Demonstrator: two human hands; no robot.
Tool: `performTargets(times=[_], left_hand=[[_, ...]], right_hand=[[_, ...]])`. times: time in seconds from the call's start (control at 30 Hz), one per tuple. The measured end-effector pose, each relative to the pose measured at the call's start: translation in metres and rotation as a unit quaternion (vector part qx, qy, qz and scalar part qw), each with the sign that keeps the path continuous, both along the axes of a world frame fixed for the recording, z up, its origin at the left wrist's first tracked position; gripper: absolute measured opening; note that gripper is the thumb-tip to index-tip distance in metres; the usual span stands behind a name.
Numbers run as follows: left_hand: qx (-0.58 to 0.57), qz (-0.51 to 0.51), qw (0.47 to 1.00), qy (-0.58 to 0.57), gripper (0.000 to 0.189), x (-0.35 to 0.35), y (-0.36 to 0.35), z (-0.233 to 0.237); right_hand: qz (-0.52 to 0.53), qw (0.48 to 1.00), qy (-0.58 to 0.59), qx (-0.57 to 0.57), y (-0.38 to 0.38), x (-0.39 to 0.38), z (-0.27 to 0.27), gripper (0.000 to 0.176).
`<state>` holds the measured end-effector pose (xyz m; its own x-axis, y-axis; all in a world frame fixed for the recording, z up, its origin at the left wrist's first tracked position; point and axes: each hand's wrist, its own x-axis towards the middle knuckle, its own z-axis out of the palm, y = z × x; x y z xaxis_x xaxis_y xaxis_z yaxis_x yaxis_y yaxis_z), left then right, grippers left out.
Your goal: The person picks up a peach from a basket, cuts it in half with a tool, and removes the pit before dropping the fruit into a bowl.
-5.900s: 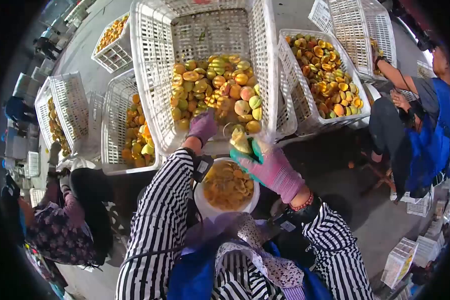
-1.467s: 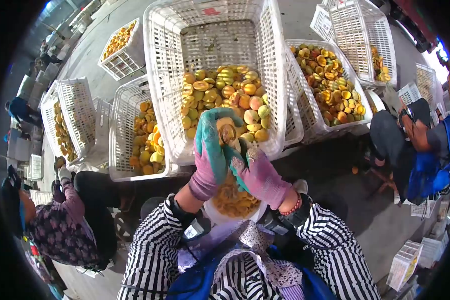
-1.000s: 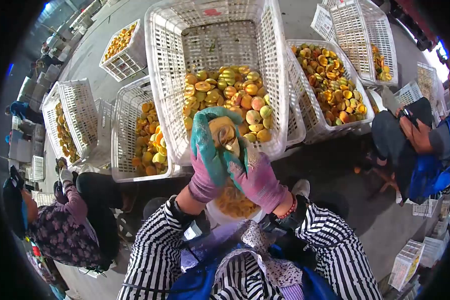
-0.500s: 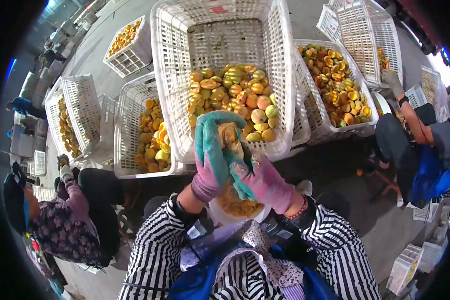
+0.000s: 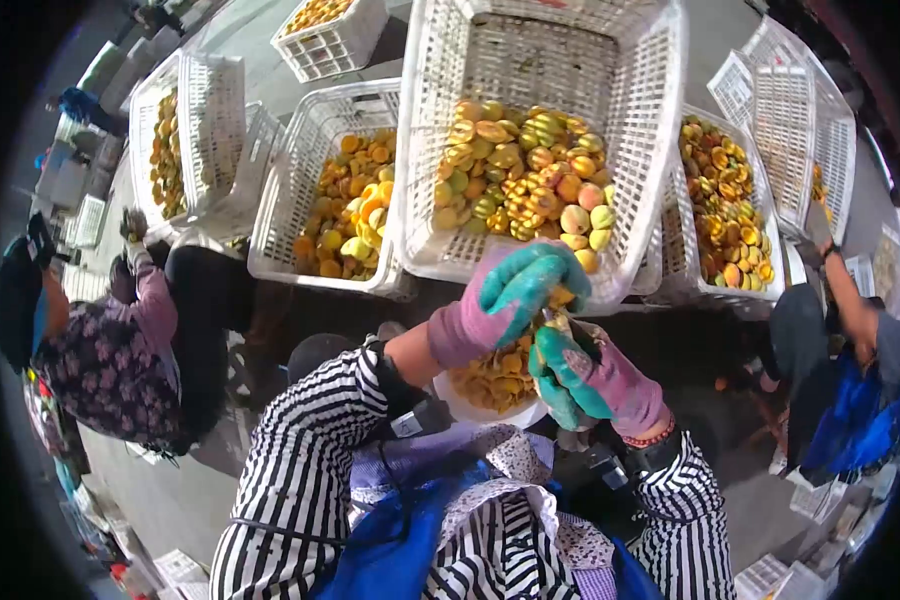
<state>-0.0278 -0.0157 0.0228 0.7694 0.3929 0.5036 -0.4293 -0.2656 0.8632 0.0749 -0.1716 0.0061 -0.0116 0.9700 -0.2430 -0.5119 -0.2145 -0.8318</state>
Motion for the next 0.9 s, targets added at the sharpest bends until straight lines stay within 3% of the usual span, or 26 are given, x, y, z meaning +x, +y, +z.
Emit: performTargets(times=[0.07,0.1,0.2,0.27,0.3,0.33,0.37,0.4,0.47,0.5,0.53,0.57,0.6,0.63,0.67,0.7,0.73,0.77,0.87,0.9], left_hand=[[-0.017,-0.022,1.000,-0.004,0.036,-0.004,0.000,-0.007],[-0.018,-0.030,0.999,0.007,0.035,-0.007,-0.003,-0.008],[0.049,-0.022,0.998,0.016,0.030,-0.013,-0.006,-0.009],[0.056,-0.107,0.992,-0.035,0.026,-0.013,-0.009,-0.005],[0.046,-0.097,0.994,-0.019,0.028,-0.015,-0.007,-0.012],[-0.060,-0.111,0.991,0.035,0.037,-0.016,-0.006,-0.008],[-0.099,-0.084,0.989,0.065,0.039,-0.019,-0.008,-0.011],[-0.136,-0.059,0.984,0.095,0.040,-0.021,-0.010,-0.014],[-0.160,-0.053,0.981,0.093,0.040,-0.020,-0.008,-0.015],[-0.186,-0.039,0.978,0.092,0.041,-0.023,-0.006,-0.016],[-0.071,0.015,0.991,0.116,0.039,-0.025,0.004,-0.019],[0.043,0.069,0.987,0.137,0.038,-0.028,0.017,-0.020],[0.030,0.069,0.981,0.181,0.032,-0.034,0.028,-0.018],[0.019,0.068,0.972,0.225,0.027,-0.043,0.043,-0.016],[0.225,0.174,0.935,0.211,0.027,-0.063,0.068,-0.048],[0.182,0.223,0.902,0.322,0.020,-0.065,0.065,-0.010],[0.259,0.275,0.867,0.326,0.015,-0.073,0.081,-0.013],[0.351,0.326,0.817,0.321,0.015,-0.080,0.090,-0.012],[0.482,0.376,0.662,0.433,0.021,-0.090,0.115,-0.024],[0.485,0.373,0.663,0.431,0.021,-0.081,0.118,-0.029]], right_hand=[[0.061,0.984,-0.147,-0.082,-0.001,0.003,-0.001,0.034],[0.065,0.983,-0.148,-0.083,-0.002,0.000,0.002,0.034],[-0.059,0.994,-0.050,-0.083,-0.012,-0.022,0.020,0.025],[0.003,0.998,-0.049,-0.034,-0.007,-0.024,0.023,0.029],[0.059,0.997,-0.039,-0.043,-0.005,-0.019,0.013,0.031],[0.114,0.992,-0.029,-0.053,-0.005,-0.016,0.003,0.034],[0.099,0.988,0.076,-0.094,-0.006,-0.015,-0.012,0.040],[0.096,0.988,0.075,-0.093,-0.008,-0.019,-0.023,0.040],[0.033,0.988,-0.145,0.035,-0.004,-0.030,-0.019,0.041],[0.149,0.983,0.006,-0.106,-0.005,-0.019,-0.008,0.041],[0.143,0.984,0.009,-0.108,-0.008,-0.018,-0.013,0.041],[0.195,0.969,-0.137,-0.066,-0.012,-0.017,-0.021,0.041],[0.246,0.927,-0.281,-0.023,-0.015,-0.017,-0.028,0.041],[0.224,0.894,-0.389,-0.017,-0.018,-0.018,-0.035,0.044],[0.223,0.895,-0.386,-0.023,-0.023,-0.016,-0.043,0.044],[0.224,0.840,-0.493,-0.035,-0.028,-0.014,-0.052,0.044],[0.221,0.773,-0.593,-0.045,-0.031,-0.012,-0.059,0.045],[0.239,0.784,-0.555,-0.140,-0.032,-0.012,-0.067,0.044],[0.191,0.814,-0.541,-0.091,-0.034,-0.010,-0.061,0.044],[0.198,0.805,-0.550,-0.101,-0.031,-0.010,-0.055,0.045]])
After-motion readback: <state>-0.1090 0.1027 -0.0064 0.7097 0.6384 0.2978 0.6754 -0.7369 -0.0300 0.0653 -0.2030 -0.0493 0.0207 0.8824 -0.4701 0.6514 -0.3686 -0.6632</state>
